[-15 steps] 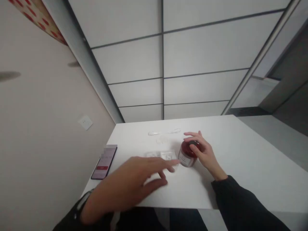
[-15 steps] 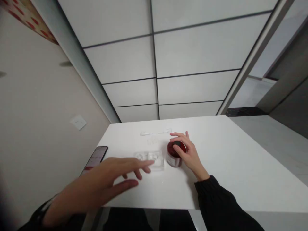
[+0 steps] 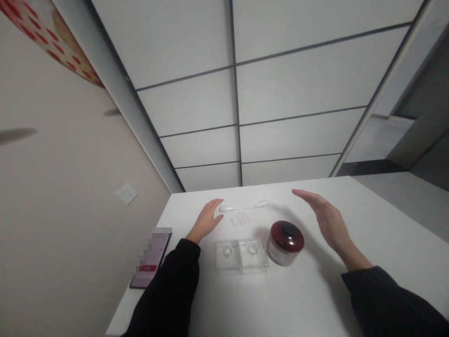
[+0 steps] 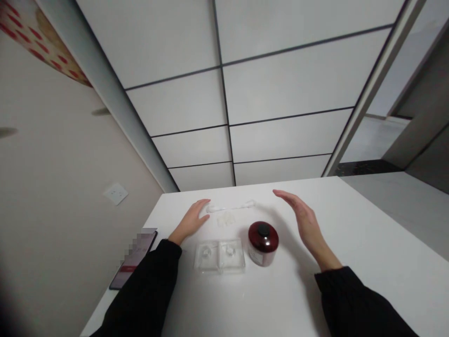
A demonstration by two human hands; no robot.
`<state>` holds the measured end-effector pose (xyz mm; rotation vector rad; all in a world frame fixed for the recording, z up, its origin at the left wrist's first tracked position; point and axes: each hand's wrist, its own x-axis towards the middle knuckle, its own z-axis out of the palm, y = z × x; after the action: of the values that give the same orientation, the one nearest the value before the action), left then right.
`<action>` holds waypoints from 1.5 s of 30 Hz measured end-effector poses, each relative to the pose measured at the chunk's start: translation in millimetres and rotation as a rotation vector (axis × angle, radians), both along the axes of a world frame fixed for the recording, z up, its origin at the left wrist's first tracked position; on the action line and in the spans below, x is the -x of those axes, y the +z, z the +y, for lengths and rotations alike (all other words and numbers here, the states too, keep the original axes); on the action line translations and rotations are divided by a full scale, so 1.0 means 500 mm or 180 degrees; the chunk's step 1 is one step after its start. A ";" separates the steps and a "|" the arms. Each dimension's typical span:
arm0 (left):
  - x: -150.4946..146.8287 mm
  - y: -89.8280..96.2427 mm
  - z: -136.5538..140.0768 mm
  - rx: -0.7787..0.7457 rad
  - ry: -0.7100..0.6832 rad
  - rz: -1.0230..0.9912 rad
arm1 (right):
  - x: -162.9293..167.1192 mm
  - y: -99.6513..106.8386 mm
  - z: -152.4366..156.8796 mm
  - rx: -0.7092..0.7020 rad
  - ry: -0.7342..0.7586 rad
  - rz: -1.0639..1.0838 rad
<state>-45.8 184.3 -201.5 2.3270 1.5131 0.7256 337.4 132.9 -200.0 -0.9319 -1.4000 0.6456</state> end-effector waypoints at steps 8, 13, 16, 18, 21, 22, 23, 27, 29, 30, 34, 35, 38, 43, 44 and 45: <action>-0.010 0.014 0.008 -0.0092 0.0019 0.0002 | -0.052 -0.052 0.055 0.0349 -0.1024 -0.0413; 0.022 0.089 -0.069 -0.0245 0.0430 -0.0235 | -0.053 -0.062 0.059 0.0446 -0.1146 -0.0425; 0.040 0.155 -0.163 -0.0324 0.0372 -0.0246 | -0.052 -0.068 0.062 0.0487 -0.1194 -0.0399; 0.049 0.195 -0.222 -0.0340 0.0364 -0.0167 | -0.051 -0.071 0.062 0.0510 -0.1224 -0.0374; 0.055 0.242 -0.281 -0.0361 0.0383 -0.0006 | -0.051 -0.075 0.060 0.0541 -0.1265 -0.0320; 0.055 0.252 -0.292 -0.0382 0.0349 0.0046 | -0.052 -0.075 0.060 0.0549 -0.1279 -0.0300; 0.054 0.260 -0.300 -0.0404 0.0299 0.0096 | -0.052 -0.076 0.060 0.0554 -0.1296 -0.0279; 0.038 0.275 -0.313 -0.0448 0.0096 0.0362 | -0.054 -0.079 0.062 0.0555 -0.1350 -0.0208; 0.025 0.275 -0.312 -0.0449 0.0030 0.0537 | -0.056 -0.081 0.063 0.0556 -0.1349 -0.0180; 0.019 0.274 -0.311 -0.0453 0.0000 0.0615 | -0.056 -0.083 0.064 0.0559 -0.1347 -0.0165; 0.007 0.271 -0.305 -0.0494 -0.0106 0.0819 | -0.057 -0.090 0.066 0.0581 -0.1343 -0.0107; 0.007 0.272 -0.303 -0.0514 -0.0126 0.0858 | -0.058 -0.092 0.067 0.0585 -0.1341 -0.0092; 0.012 0.276 -0.300 -0.0532 -0.0165 0.0974 | -0.059 -0.095 0.071 0.0597 -0.1334 -0.0042; 0.008 0.272 -0.295 -0.0406 -0.0201 0.1270 | -0.059 -0.094 0.075 0.0632 -0.1251 0.0009; 0.004 0.268 -0.294 -0.0392 -0.0213 0.1331 | -0.059 -0.094 0.075 0.0643 -0.1230 0.0014; -0.001 0.264 -0.293 -0.0389 -0.0220 0.1374 | -0.059 -0.094 0.075 0.0654 -0.1211 0.0018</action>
<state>-45.5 38.0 -69.5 2.7445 1.5762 0.3155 367.1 170.5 -247.0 -1.3189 -1.1222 0.5066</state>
